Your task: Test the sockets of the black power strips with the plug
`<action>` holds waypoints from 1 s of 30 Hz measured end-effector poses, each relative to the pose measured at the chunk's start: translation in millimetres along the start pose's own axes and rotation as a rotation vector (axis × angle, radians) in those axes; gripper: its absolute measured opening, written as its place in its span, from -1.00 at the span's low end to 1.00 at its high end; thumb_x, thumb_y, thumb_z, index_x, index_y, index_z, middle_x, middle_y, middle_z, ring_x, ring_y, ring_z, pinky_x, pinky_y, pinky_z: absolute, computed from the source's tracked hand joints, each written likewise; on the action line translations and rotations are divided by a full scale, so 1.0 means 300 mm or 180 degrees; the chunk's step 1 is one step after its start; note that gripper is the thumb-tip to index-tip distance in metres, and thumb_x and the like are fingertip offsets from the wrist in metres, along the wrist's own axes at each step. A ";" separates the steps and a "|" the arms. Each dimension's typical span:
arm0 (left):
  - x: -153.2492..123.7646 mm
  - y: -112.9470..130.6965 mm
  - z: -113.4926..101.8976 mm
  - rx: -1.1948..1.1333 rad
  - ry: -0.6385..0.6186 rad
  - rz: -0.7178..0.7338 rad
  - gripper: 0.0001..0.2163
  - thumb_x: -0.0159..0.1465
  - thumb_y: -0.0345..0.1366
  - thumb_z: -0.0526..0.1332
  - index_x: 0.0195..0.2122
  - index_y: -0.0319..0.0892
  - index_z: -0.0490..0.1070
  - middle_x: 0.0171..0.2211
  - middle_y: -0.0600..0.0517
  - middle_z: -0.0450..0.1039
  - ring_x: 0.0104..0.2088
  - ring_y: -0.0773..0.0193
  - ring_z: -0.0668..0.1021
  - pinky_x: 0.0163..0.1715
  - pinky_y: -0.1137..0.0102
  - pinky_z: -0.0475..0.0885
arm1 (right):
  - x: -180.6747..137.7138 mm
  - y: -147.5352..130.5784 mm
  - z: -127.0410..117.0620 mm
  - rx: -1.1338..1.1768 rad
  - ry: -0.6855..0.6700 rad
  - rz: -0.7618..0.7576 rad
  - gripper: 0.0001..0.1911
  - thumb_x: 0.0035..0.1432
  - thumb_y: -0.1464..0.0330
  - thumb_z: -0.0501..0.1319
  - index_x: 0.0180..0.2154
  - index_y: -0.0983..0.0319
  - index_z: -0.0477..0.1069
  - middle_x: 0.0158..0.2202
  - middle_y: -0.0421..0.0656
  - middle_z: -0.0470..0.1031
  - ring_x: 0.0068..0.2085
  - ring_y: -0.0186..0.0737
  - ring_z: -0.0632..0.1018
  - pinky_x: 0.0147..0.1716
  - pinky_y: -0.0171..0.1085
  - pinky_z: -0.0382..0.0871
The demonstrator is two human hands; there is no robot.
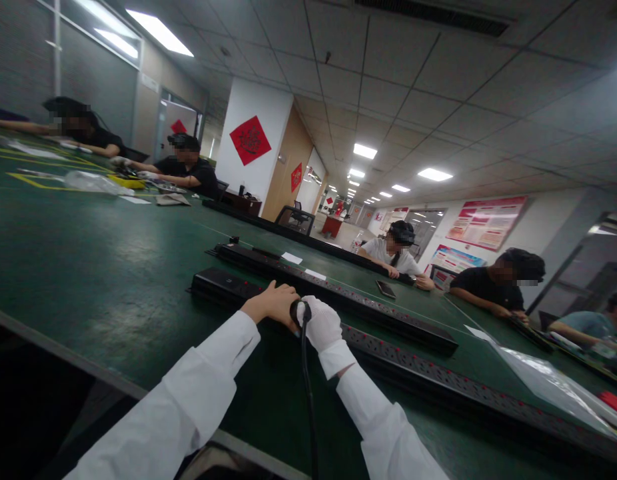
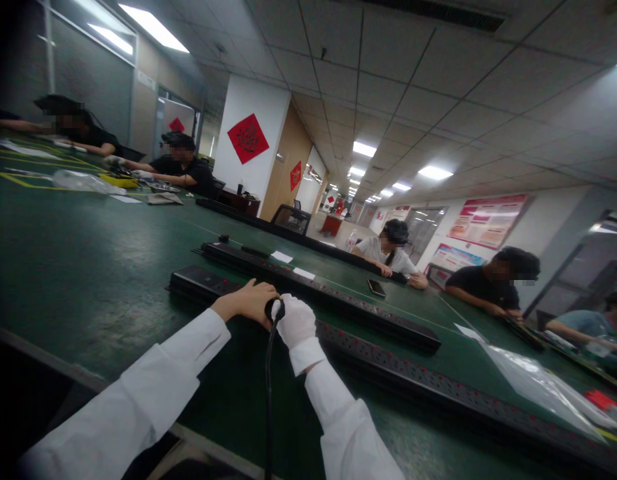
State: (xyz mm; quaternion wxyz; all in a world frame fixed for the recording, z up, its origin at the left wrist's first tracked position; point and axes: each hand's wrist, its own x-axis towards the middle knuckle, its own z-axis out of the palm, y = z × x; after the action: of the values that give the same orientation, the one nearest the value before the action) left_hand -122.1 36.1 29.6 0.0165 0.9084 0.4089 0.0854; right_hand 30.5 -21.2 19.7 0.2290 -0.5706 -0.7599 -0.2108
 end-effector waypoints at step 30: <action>-0.010 -0.061 0.012 -0.0076 -0.0205 -0.0368 -0.23 -0.39 0.15 0.30 -0.11 -0.07 0.28 -0.08 -0.07 0.36 -0.08 -0.03 0.37 -0.07 0.16 0.12 | 0.156 -0.047 -0.062 -0.0150 -0.0411 0.0132 -0.49 0.18 0.03 -0.17 -0.47 0.13 0.41 -0.49 -0.22 0.49 -0.44 -0.31 0.47 -0.49 -0.37 0.14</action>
State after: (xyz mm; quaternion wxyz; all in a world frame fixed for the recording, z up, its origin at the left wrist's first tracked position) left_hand -137.1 46.3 23.8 0.0453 0.8853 0.4589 0.0598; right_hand 7.5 0.5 61.5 0.1702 -0.6039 -0.7560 -0.1866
